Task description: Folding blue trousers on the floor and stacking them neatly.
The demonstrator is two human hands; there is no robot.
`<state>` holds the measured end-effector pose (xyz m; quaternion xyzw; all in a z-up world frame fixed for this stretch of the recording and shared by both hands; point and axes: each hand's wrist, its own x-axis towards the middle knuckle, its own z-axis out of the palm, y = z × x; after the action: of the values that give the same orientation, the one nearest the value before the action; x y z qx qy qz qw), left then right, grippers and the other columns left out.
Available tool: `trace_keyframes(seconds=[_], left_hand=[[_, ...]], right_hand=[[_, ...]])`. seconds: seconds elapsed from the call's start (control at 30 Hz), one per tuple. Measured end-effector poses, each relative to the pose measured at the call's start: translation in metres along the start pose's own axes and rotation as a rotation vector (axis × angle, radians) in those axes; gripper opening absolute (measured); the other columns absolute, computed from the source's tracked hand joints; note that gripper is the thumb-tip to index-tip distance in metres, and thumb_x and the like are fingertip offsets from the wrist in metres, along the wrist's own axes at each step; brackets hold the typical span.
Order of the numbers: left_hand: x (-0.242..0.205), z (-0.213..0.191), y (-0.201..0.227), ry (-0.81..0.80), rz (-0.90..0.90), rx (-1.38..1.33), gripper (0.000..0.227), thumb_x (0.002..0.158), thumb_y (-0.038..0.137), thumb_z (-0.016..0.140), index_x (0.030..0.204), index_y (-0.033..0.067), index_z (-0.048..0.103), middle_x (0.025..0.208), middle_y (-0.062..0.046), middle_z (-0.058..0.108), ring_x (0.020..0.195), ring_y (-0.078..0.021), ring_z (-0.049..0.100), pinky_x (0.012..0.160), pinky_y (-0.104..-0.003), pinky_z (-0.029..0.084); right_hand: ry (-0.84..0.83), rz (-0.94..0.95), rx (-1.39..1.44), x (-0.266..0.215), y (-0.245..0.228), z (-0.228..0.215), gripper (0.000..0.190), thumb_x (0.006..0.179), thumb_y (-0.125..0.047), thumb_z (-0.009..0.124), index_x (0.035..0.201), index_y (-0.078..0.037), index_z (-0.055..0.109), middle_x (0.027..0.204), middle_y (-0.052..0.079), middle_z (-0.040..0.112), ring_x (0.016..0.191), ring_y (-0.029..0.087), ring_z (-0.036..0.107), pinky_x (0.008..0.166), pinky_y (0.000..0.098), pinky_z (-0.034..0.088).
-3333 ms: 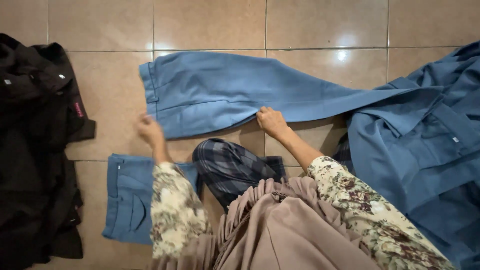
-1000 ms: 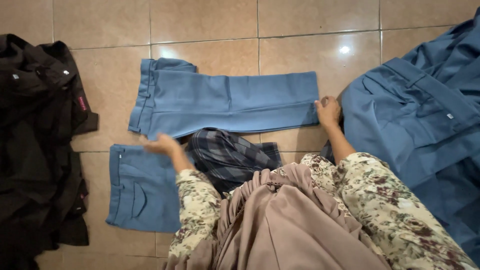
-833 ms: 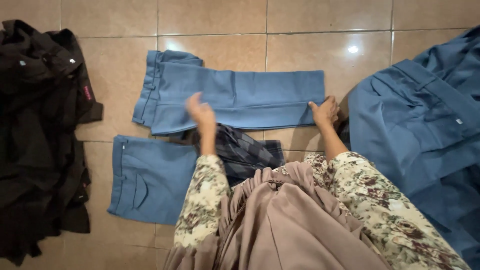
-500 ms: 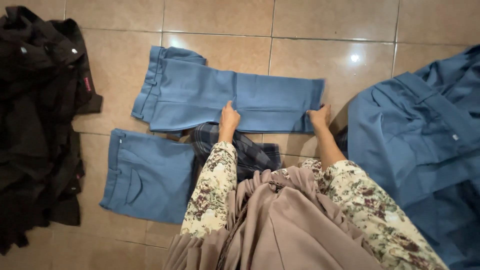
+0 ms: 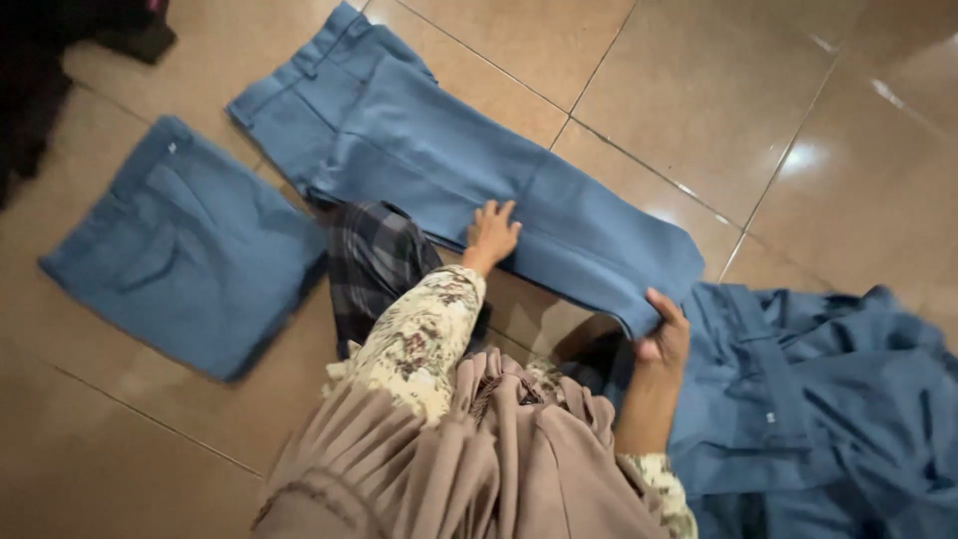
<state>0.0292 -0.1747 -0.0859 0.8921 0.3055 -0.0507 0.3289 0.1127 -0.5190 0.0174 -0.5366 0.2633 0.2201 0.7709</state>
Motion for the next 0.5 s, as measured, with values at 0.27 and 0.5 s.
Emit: trace_keyframes(seconds=[0.27,0.5], left_hand=[[-0.049,0.067,0.116,-0.19,0.182,-0.031,0.054,0.099,0.048,0.055,0.148,0.0252,0.054,0.142,-0.011,0.05,0.127,-0.0372,0.053,0.095,-0.052,0.056],[-0.092,0.104,0.142,-0.404,0.263,-0.094,0.056,0.101,0.048,0.049,0.153,0.0251,0.049,0.144,-0.013,0.048,0.127,-0.0397,0.055,0.097,-0.053,0.056]], right_hand=[[0.053,-0.129,0.16,-0.109,-0.086,-0.05,0.041,0.076,-0.005,0.082,0.116,-0.002,0.072,0.111,0.02,0.077,0.099,0.037,0.078,0.087,0.0493,0.064],[0.012,-0.225,0.143,-0.132,-0.118,-0.045,0.033,0.079,-0.008,0.08,0.112,-0.002,0.074,0.107,0.018,0.079,0.09,0.033,0.08,0.081,0.0456,0.068]])
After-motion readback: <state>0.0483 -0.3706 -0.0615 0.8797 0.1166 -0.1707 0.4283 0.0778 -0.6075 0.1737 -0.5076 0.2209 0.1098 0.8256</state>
